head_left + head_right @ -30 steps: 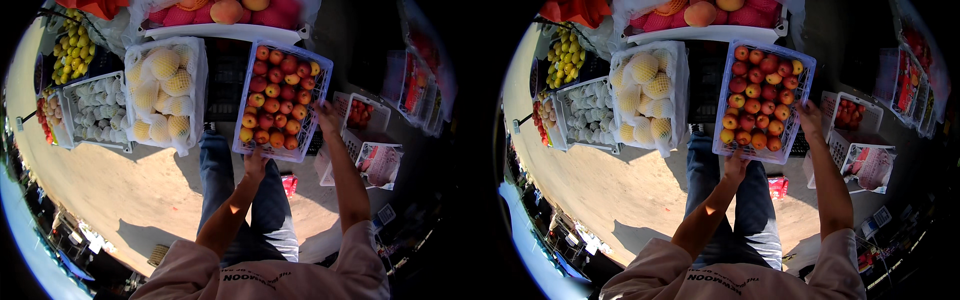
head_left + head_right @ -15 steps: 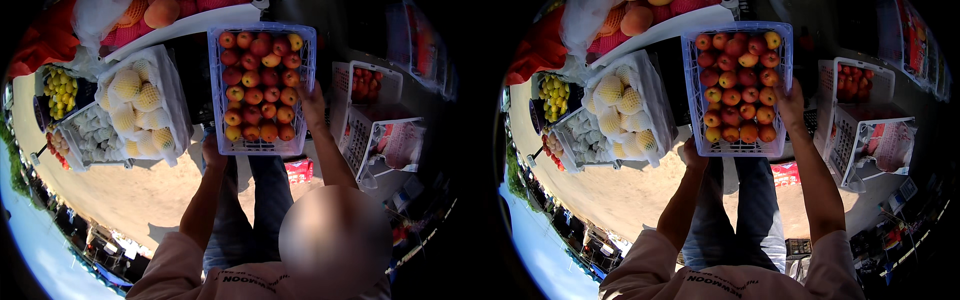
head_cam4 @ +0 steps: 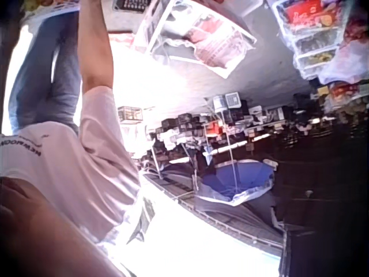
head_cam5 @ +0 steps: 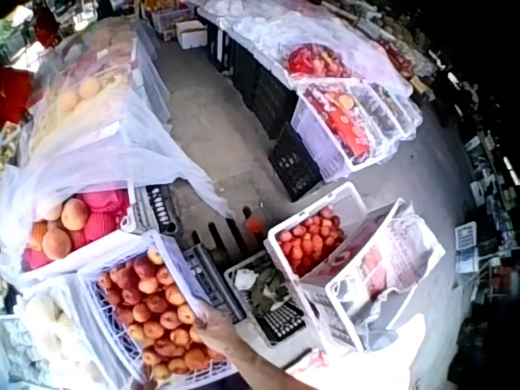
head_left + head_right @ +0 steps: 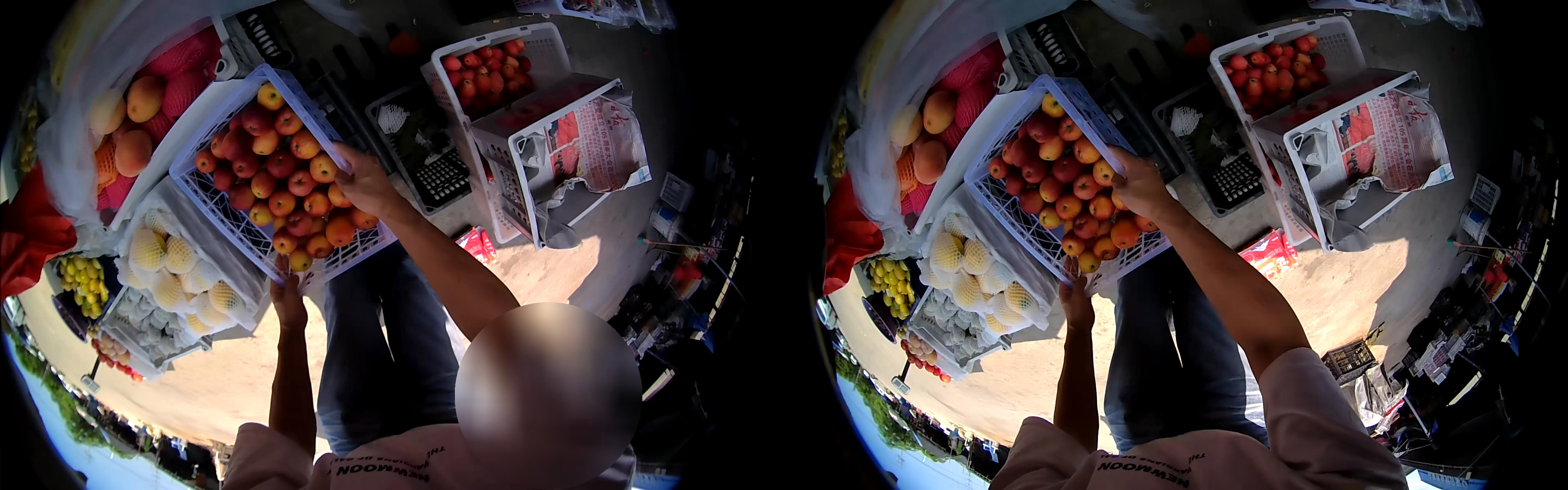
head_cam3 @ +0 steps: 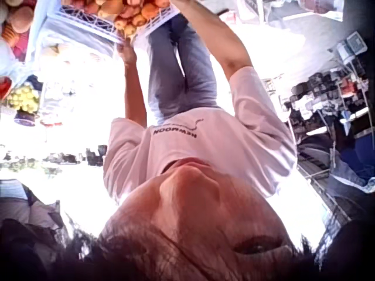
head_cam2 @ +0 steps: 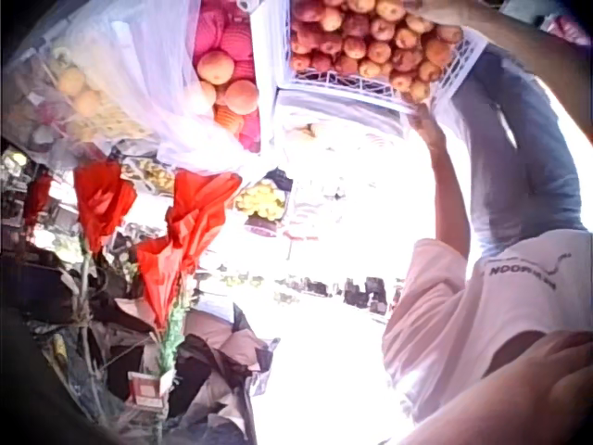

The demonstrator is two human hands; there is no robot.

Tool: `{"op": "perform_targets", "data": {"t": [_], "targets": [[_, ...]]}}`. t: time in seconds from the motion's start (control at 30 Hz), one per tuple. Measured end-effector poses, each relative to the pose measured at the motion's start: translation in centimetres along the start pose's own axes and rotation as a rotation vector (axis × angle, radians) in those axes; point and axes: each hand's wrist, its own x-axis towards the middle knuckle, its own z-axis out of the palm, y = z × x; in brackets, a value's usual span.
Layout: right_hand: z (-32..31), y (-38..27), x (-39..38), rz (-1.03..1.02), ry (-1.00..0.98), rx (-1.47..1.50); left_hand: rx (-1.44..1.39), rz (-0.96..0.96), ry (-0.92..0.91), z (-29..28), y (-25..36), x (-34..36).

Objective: The person sits on the ground and sorts apples by hand, picking them from one white crate and placing them into another. The person also moves and repositions crates of apples and other fruits during the process.

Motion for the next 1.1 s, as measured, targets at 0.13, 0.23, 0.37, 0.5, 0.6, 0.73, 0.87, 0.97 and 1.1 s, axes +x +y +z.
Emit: {"op": "perform_targets", "data": {"t": [0.13, 0.23, 0.37, 0.5, 0.6, 0.73, 0.87, 0.97, 1.1], "targets": [[1.9, 1.8, 0.6, -0.039, 0.099, 0.193, -0.002, -0.01, 0.053, -1.1, -0.6, 0.6], [1.6, 1.8, -1.0, 0.049, 0.098, 0.547, 0.072, 0.065, 0.201, -0.5, -1.4, 0.7], [-0.4, 4.8, -4.3, 0.288, 0.146, 0.415, 0.15, 0.088, 0.275, -0.9, -2.2, 0.7], [-2.7, 12.1, -7.2, 0.409, 0.432, -0.176, 0.22, 0.07, 0.229, -1.6, -2.1, 0.6], [-4.2, 16.3, -9.3, 0.433, 0.396, -0.605, 0.231, 0.06, 0.164, -1.9, -2.1, 0.5], [-4.9, 18.9, -10.6, 0.507, 0.343, -0.759, 0.228, 0.053, 0.144, -1.4, -1.7, 0.6], [-4.8, 19.5, -9.6, 0.522, 0.199, -0.863, 0.196, 0.038, 0.157, -1.2, -1.4, 0.6], [-5.1, 20.3, -8.9, 0.62, 0.099, -0.749, 0.191, 0.063, 0.153, -1.3, -1.7, 0.6], [-5.1, 19.1, -9.1, 0.726, 0.078, -0.658, 0.164, 0.042, 0.189, -1.5, -1.7, 0.6]]}}
